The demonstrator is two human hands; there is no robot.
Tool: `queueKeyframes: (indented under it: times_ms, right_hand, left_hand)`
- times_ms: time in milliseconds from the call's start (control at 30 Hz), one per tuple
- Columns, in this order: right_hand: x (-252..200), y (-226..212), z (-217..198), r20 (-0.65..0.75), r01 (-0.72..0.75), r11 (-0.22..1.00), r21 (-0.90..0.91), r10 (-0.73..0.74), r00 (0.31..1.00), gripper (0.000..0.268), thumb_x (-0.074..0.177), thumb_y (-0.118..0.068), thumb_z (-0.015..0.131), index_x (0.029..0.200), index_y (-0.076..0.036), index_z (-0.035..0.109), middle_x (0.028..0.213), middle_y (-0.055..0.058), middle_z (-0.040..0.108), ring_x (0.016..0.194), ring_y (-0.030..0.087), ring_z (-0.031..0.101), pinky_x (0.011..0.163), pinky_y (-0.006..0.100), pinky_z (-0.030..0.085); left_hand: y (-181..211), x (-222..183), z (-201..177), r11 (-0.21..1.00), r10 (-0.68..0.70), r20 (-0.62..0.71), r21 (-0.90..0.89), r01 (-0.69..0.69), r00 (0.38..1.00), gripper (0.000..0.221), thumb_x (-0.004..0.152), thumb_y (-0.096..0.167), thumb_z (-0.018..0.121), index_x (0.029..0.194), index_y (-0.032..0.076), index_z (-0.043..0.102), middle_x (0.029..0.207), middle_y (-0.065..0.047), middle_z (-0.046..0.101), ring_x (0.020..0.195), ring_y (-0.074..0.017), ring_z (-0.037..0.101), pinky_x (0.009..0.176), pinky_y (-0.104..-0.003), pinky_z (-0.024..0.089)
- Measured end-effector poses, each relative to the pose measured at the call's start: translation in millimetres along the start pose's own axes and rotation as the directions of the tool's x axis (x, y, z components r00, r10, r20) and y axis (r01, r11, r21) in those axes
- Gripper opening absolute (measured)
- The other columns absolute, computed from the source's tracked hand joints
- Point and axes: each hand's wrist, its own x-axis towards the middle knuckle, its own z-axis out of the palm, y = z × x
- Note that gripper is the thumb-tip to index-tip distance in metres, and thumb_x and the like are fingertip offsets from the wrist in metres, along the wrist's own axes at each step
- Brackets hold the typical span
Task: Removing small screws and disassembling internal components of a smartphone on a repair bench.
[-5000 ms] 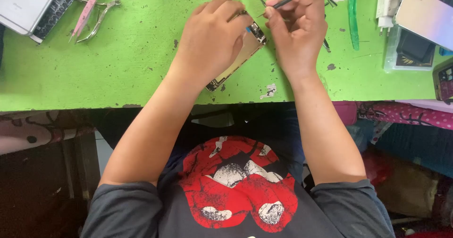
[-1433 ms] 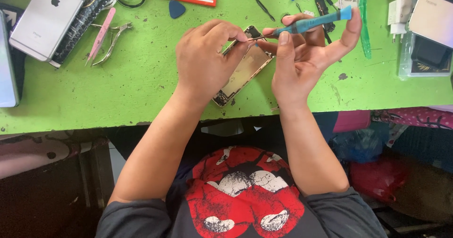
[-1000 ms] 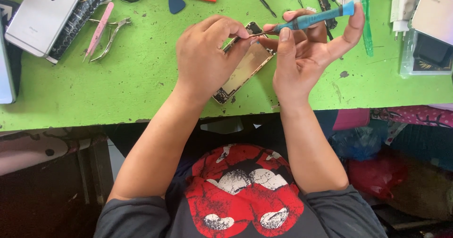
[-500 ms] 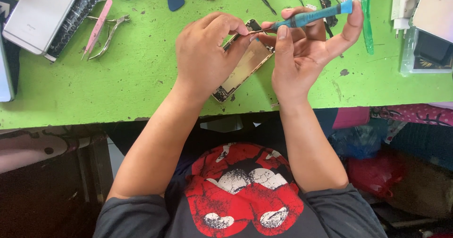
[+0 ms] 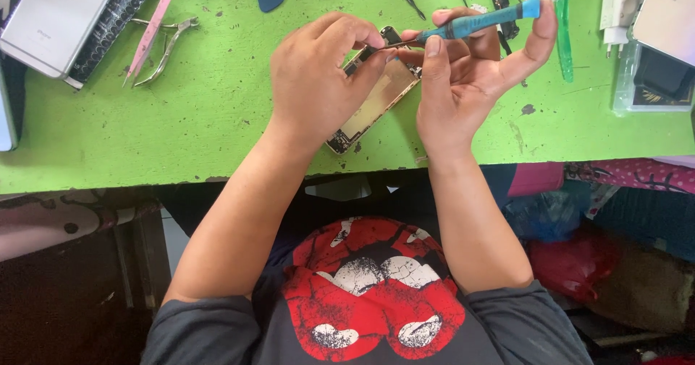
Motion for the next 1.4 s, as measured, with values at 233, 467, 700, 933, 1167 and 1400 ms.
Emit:
queueKeyframes:
  times_ms: [233, 467, 700, 933, 1167, 1400]
  right_hand:
    - [2, -3, 0, 0.033, 0.037, 0.998, -0.053, -0.035, 0.999, 0.076, 0.124, 0.011, 0.055, 0.161, -0.049, 0.025, 0.136, 0.030, 0.061, 0.118, 0.040, 0.067, 0.107, 0.062, 0.069]
    - [13, -5, -23, 0.035, -0.038, 0.996, -0.079, 0.041, 0.999, 0.076, 0.126, 0.011, 0.059, 0.162, -0.046, 0.025, 0.135, 0.029, 0.065, 0.107, 0.047, 0.075, 0.092, 0.055, 0.070]
    - [31, -7, -36, 0.262, 0.028, 0.975, -0.219, 0.031, 0.965, 0.072, 0.127, 0.009, 0.054, 0.158, -0.046, 0.020, 0.138, 0.030, 0.057, 0.107, 0.048, 0.075, 0.084, 0.051, 0.068]
    - [28, -10, -25, 0.326, 0.015, 0.971, -0.239, 0.066, 0.943, 0.071, 0.126, 0.011, 0.053, 0.157, -0.044, 0.021, 0.137, 0.026, 0.054, 0.111, 0.045, 0.073, 0.090, 0.048, 0.064]
    - [28, -11, -19, 0.382, 0.133, 0.934, -0.332, 0.004, 0.924, 0.076, 0.122, 0.017, 0.054, 0.157, -0.042, 0.021, 0.132, 0.028, 0.054, 0.107, 0.042, 0.071, 0.086, 0.044, 0.065]
    - [29, -12, -17, 0.391, 0.157, 0.937, -0.313, -0.023, 0.920, 0.078, 0.120, 0.020, 0.052, 0.157, -0.042, 0.021, 0.131, 0.027, 0.050, 0.114, 0.038, 0.065, 0.096, 0.050, 0.067]
  left_hand:
    - [0, 1, -4, 0.998, -0.056, 0.043, -0.018, 0.057, 0.997, 0.020, 0.090, 0.026, 0.081, 0.102, 0.016, 0.068, 0.098, 0.008, 0.072, 0.076, -0.0150, 0.068, 0.066, -0.035, 0.049]
    - [-4, 1, -13, 0.997, -0.012, 0.130, 0.076, 0.002, 0.991, 0.050, 0.089, 0.058, 0.082, 0.106, 0.013, 0.070, 0.110, -0.004, 0.068, 0.098, -0.0268, 0.067, 0.076, -0.043, 0.050]
    - [-9, -6, -16, 0.963, 0.010, 0.212, 0.261, -0.067, 0.977, 0.078, 0.067, 0.080, 0.087, 0.110, 0.017, 0.073, 0.114, -0.002, 0.071, 0.105, -0.0288, 0.060, 0.076, -0.045, 0.046]
    - [-8, -6, -19, 0.952, -0.029, 0.306, 0.300, -0.067, 0.952, 0.098, 0.059, 0.084, 0.093, 0.122, 0.012, 0.070, 0.117, -0.005, 0.063, 0.111, -0.0294, 0.053, 0.087, -0.044, 0.042]
    - [-10, -8, -18, 0.946, 0.040, 0.281, 0.299, -0.127, 0.959, 0.093, 0.056, 0.083, 0.093, 0.113, 0.012, 0.074, 0.112, -0.003, 0.061, 0.108, -0.0280, 0.050, 0.083, -0.043, 0.041]
    - [-11, -8, -18, 0.948, 0.055, 0.271, 0.288, -0.135, 0.961, 0.090, 0.055, 0.081, 0.095, 0.111, 0.013, 0.076, 0.112, -0.003, 0.060, 0.108, -0.0277, 0.050, 0.082, -0.044, 0.041]
